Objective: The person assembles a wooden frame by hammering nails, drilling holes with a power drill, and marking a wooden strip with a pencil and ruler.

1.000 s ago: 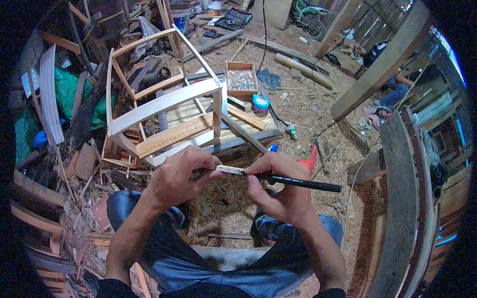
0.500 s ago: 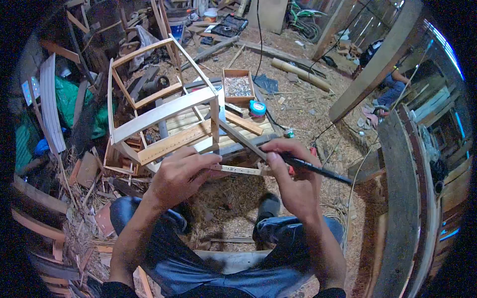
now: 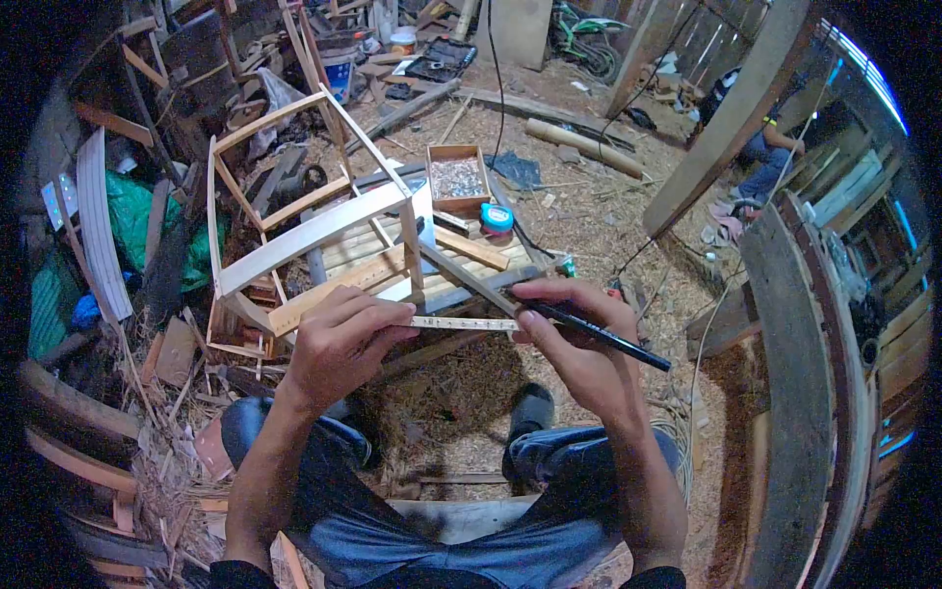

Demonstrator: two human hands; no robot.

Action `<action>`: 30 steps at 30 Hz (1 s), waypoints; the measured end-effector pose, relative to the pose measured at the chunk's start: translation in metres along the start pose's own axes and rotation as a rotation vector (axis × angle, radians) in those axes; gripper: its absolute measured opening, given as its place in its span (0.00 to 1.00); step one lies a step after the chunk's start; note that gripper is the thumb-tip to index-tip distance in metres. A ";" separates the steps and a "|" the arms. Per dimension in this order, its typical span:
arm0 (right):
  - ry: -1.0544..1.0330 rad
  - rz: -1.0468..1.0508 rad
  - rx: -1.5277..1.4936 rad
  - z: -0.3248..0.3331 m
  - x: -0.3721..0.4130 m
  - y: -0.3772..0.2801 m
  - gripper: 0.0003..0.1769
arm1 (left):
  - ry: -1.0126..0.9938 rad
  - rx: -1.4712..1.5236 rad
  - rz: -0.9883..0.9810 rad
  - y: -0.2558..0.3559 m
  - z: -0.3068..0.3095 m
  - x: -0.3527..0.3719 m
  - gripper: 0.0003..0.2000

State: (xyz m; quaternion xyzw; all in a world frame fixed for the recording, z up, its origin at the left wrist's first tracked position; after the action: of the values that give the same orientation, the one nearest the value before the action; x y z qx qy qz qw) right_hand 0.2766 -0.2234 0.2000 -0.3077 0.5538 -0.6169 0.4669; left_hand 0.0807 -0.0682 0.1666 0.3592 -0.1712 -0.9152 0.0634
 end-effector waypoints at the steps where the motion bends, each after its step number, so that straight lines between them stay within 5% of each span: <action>1: -0.003 0.015 -0.028 -0.001 0.000 0.001 0.12 | 0.010 -0.011 -0.003 -0.001 0.000 0.000 0.10; 8: -0.044 0.003 0.169 -0.008 0.001 0.001 0.13 | 0.013 -0.037 -0.034 0.005 -0.004 -0.002 0.09; 30: -0.053 -0.006 0.007 -0.006 0.002 -0.004 0.13 | 0.048 -0.014 -0.061 0.003 0.000 -0.002 0.08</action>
State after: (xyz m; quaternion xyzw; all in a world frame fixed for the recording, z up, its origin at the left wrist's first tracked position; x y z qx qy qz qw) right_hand 0.2697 -0.2227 0.2026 -0.3239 0.5380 -0.6119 0.4809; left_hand 0.0821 -0.0703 0.1682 0.3855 -0.1522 -0.9091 0.0421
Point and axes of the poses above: each hand's wrist, its own x-axis away from the middle knuckle, its own z-axis out of the back of the hand, y = z × x, the point moved 1 cm from there along -x, towards the middle knuckle, and after that the axes turned 7 degrees about -y, right-handed, at the moved point
